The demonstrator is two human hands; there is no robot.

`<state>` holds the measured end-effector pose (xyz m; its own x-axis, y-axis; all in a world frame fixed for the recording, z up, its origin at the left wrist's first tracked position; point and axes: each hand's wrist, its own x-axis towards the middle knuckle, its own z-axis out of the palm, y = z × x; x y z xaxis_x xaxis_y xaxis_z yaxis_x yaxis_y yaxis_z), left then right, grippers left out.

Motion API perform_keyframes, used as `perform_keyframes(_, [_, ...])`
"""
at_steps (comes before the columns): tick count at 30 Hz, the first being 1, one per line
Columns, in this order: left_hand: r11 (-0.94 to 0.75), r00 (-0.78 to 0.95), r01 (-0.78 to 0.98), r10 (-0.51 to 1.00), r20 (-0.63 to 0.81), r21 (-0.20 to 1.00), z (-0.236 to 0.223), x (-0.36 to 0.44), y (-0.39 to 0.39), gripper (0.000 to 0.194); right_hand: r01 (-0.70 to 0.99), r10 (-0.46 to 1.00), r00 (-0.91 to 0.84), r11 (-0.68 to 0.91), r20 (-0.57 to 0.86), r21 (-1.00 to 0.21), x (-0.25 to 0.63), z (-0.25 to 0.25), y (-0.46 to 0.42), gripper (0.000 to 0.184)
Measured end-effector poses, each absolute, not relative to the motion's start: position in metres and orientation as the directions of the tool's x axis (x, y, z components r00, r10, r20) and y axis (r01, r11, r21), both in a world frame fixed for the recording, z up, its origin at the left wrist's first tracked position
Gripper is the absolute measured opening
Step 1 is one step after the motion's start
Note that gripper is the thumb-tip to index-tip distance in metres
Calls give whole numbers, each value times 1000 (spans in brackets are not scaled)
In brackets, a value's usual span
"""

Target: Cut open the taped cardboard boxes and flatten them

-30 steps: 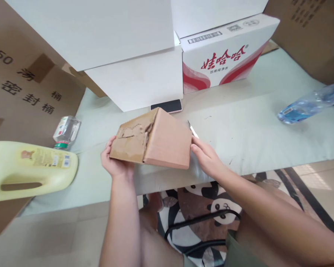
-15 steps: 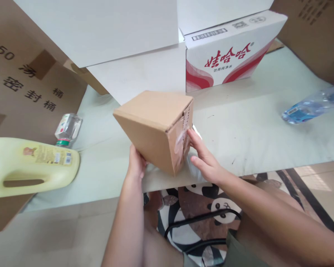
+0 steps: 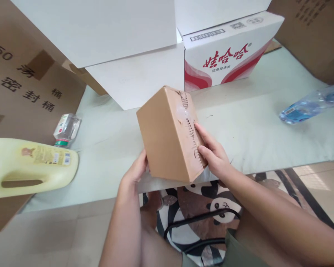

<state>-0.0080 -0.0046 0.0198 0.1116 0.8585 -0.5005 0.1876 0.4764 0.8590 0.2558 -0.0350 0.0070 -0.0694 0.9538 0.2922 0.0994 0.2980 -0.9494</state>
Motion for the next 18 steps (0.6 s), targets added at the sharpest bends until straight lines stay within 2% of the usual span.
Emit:
perform_keyframes(3, [538,156,267,795,-586,800,22,-8,-5,47,60,954,-60,297,293,-953,262,8,-34,55])
perform_keyframes(7, [466,225,433,773,-593,772,25,-7,0,29,85,960,-21,279,278,-957,265,13,-33,48])
perform_keyframes(10, [434,73,323,875,-479,841,27,-5,4,21,154,969,-47,247,243,-957,261,15,-33,47])
perform_keyframes(13, [343,-148,153,935,-322,927,25,-7,8,29,206,973,-126,214,191,-955,253,13,-35,50])
perform_keyframes(15, [269,-284,114,932,-228,956,22,-10,10,32,236,970,-169,211,174,-949,249,12,-37,52])
perform_keyframes(18, [242,-301,93,931,-204,966,19,-13,8,42,245,966,-181,228,186,-942,246,11,-38,52])
